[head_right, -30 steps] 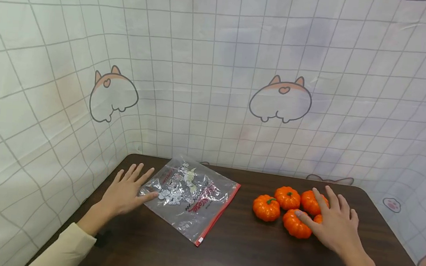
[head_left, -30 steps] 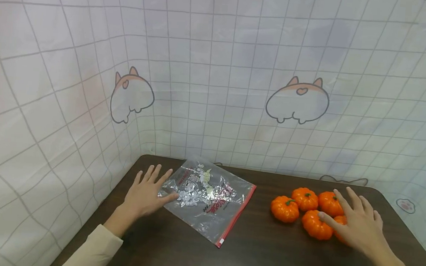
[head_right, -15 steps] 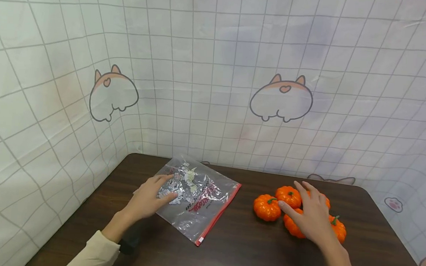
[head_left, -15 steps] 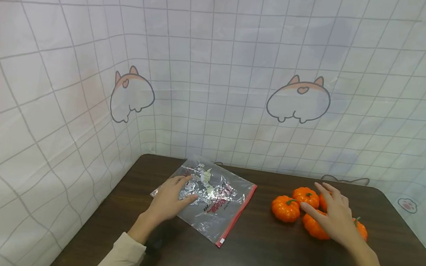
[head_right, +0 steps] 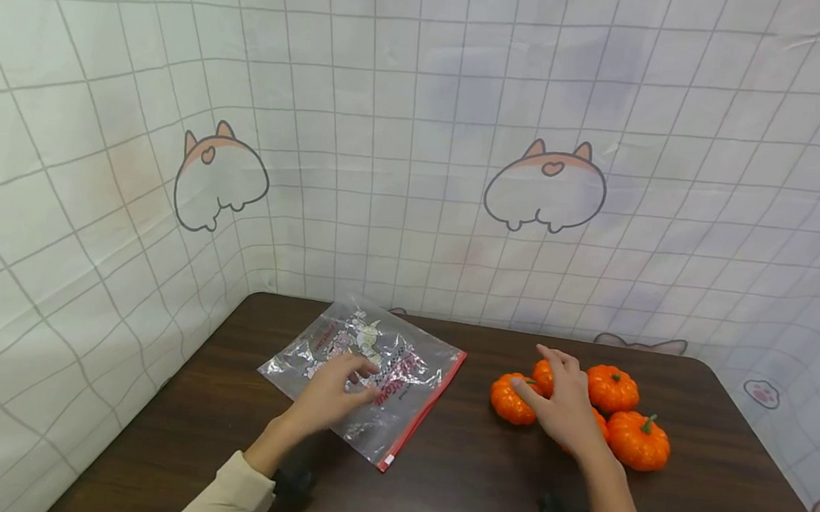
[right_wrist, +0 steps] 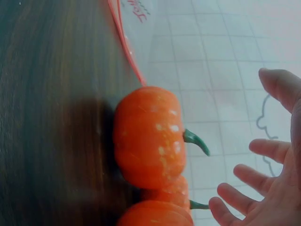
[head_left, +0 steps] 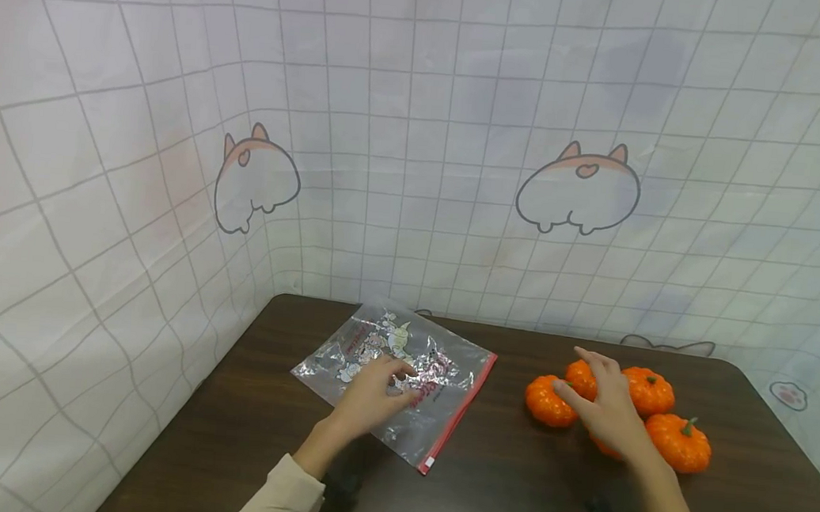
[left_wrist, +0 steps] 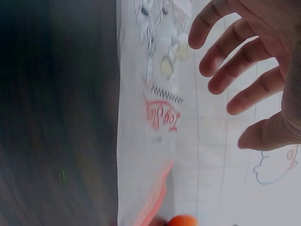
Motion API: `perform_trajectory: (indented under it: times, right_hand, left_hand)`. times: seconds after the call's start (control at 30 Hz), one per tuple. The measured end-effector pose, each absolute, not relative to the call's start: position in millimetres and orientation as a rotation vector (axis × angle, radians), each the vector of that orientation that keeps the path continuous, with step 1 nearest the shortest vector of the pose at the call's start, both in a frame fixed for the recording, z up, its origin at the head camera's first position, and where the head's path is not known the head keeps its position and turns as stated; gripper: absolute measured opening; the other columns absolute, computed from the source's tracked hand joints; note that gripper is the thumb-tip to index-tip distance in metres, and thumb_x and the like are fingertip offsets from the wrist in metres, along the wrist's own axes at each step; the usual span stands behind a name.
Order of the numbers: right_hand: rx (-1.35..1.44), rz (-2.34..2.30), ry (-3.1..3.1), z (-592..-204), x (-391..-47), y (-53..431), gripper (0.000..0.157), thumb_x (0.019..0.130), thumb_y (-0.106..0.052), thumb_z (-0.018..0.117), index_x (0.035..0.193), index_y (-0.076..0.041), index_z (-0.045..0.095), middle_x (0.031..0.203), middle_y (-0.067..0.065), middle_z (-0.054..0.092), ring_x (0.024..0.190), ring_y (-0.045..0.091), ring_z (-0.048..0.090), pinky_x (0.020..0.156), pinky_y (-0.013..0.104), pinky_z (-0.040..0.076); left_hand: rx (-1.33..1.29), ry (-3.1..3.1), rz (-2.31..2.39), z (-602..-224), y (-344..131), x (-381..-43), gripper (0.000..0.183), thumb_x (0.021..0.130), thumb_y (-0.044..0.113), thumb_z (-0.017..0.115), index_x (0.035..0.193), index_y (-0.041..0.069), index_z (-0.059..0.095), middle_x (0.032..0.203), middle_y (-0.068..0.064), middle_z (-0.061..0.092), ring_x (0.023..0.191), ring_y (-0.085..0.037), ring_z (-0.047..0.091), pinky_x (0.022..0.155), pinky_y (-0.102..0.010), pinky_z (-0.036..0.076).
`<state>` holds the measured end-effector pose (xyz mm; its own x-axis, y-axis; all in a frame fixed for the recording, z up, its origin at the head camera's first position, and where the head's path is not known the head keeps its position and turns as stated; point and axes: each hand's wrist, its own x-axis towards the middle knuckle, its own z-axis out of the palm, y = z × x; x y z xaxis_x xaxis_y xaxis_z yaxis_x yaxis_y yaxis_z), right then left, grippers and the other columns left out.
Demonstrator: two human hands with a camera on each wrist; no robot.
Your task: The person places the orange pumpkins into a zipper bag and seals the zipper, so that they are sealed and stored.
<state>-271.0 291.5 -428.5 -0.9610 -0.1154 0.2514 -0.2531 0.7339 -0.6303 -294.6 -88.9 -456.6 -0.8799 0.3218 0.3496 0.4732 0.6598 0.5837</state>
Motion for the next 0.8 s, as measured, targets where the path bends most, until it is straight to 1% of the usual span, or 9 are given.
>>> perform_trajectory:
  times: [0.1,0.23,0.4,0.5,0.57,0.67,0.8]
  right_hand:
    - [0.261,1.032,-2.765,-432,-274,289,0.08,0.099,-0.048,0.062,0.159,-0.005,0.03,0.157,0.033,0.024,0.14,0.06,0.025,0.098,0.081,0.033]
    - [0.23,1.017,-2.784,-435,-277,286,0.08,0.098,-0.048,0.063,0.157,-0.003,0.032,0.155,0.034,0.026,0.138,0.06,0.027,0.098,0.081,0.034]
    - [0.226,0.985,-2.797,-439,-279,285,0.079,0.097,-0.048,0.065,0.153,0.001,0.037,0.153,0.035,0.03,0.138,0.059,0.027,0.1,0.08,0.034]
    - [0.226,0.965,-2.806,-441,-280,285,0.078,0.097,-0.048,0.065,0.151,0.002,0.039,0.151,0.035,0.032,0.138,0.058,0.028,0.101,0.078,0.034]
    - [0.221,0.953,-2.813,-441,-280,285,0.078,0.097,-0.048,0.065,0.15,0.002,0.04,0.149,0.035,0.033,0.137,0.057,0.03,0.101,0.077,0.035]
    - [0.22,0.943,-2.827,-443,-280,284,0.077,0.097,-0.048,0.066,0.15,0.002,0.041,0.149,0.035,0.034,0.136,0.056,0.031,0.1,0.076,0.037]
    - [0.23,0.931,-2.853,-447,-280,281,0.076,0.097,-0.048,0.066,0.149,0.001,0.042,0.148,0.033,0.037,0.134,0.055,0.034,0.096,0.072,0.042]
  left_hand:
    - [-0.687,-2.708,-1.038,-459,-80,-292,0.026,0.088,0.024,0.078,0.107,0.008,0.073,0.101,-0.011,0.07,0.09,-0.027,0.066,0.075,-0.032,0.051]
    - [-0.737,-2.784,-1.038,-463,-69,-289,0.025,0.086,0.025,0.08,0.104,0.008,0.073,0.095,-0.01,0.07,0.085,-0.022,0.064,0.071,-0.028,0.05]
    - [-0.77,-2.9,-0.896,-467,-58,-285,0.028,0.083,0.034,0.082,0.1,0.014,0.073,0.089,-0.001,0.068,0.077,-0.009,0.058,0.065,-0.025,0.046]
    - [-0.799,-2.947,-0.784,-469,-54,-283,0.031,0.081,0.039,0.084,0.099,0.017,0.072,0.085,0.003,0.066,0.071,-0.005,0.054,0.061,-0.023,0.045]
    - [-0.811,-2.977,-0.729,-470,-52,-281,0.033,0.079,0.041,0.085,0.099,0.019,0.071,0.085,0.005,0.065,0.071,-0.005,0.053,0.06,-0.024,0.044]
    - [-0.813,-3.015,-0.674,-471,-51,-278,0.036,0.076,0.043,0.087,0.097,0.019,0.069,0.09,0.005,0.064,0.076,-0.006,0.053,0.063,-0.025,0.045]
    - [-0.815,-3.034,-0.595,-472,-50,-275,0.04,0.073,0.047,0.088,0.095,0.02,0.068,0.092,0.007,0.06,0.08,-0.008,0.051,0.067,-0.027,0.044]
